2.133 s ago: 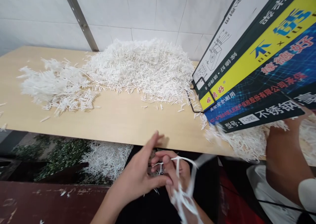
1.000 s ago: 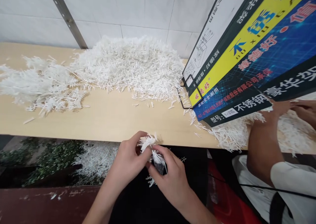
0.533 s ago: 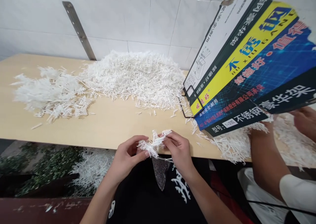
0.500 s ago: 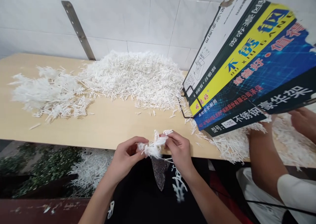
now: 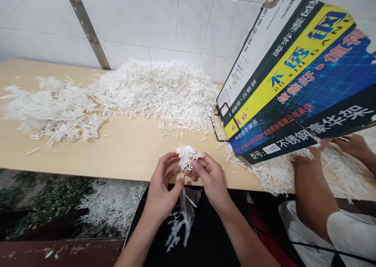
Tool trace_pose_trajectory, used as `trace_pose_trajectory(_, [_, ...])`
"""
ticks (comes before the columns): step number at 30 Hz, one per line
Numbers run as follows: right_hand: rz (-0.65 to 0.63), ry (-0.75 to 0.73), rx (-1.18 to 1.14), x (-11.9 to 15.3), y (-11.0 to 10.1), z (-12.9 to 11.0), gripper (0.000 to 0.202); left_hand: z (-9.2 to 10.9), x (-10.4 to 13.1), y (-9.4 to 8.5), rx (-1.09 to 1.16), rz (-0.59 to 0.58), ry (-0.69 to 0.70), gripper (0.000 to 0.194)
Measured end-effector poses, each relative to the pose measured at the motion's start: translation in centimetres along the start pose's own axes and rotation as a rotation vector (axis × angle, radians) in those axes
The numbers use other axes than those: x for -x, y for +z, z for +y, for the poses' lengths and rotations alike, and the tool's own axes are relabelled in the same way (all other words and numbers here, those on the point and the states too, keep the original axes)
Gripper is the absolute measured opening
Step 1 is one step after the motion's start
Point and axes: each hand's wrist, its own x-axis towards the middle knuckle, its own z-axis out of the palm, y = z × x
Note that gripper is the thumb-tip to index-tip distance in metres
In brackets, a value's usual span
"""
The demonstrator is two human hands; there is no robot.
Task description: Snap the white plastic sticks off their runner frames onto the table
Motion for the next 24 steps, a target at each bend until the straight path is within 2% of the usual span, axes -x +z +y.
trace_pose_trajectory(3, [-0.029,-0.027,-0.002,0.1,-0.3,0.0,0.027,-0.4,-0.8,1.0,0.032,0.132,-0.087,0.064])
trace_pose_trajectory(6, [0.000,-0.051,-0.073,0.3,-0.7,0.4,0.022,-0.2,-1.9,1.1,0.076,0.177,-0.157,0.069])
trace_pose_trajectory(8, [0.022,-0.073,-0.142,0.5,-1.0,0.7,0.019,0.1,-2.2,0.9,0.013,0.119,-0.184,0.056])
trace_pose_trajectory(11, [0.068,-0.109,-0.280,0.8,-1.3,1.0,0.017,0.4,-2.4,0.9,-0.131,0.030,-0.179,0.027])
trace_pose_trajectory(14, [0.168,-0.134,-0.336,0.8,-1.3,1.1,0.019,0.8,-2.9,1.1,-0.135,0.062,-0.134,0.024])
trace_pose_trajectory(17, [0.280,-0.155,-0.195,0.4,-0.8,1.1,0.029,1.1,-4.0,1.3,-0.100,0.067,-0.082,0.021])
trace_pose_trajectory(20, [0.205,-0.218,0.065,0.2,0.0,1.0,0.047,0.8,-4.9,1.1,-0.077,-0.003,-0.104,0.028])
trace_pose_trajectory(22, [0.123,-0.287,0.261,0.4,0.5,1.0,0.041,0.4,-5.2,0.8,-0.056,-0.031,-0.078,0.033])
trace_pose_trajectory(24, [0.094,-0.386,0.421,0.8,0.7,1.1,0.024,0.1,-5.3,0.7,-0.040,-0.002,-0.029,0.038])
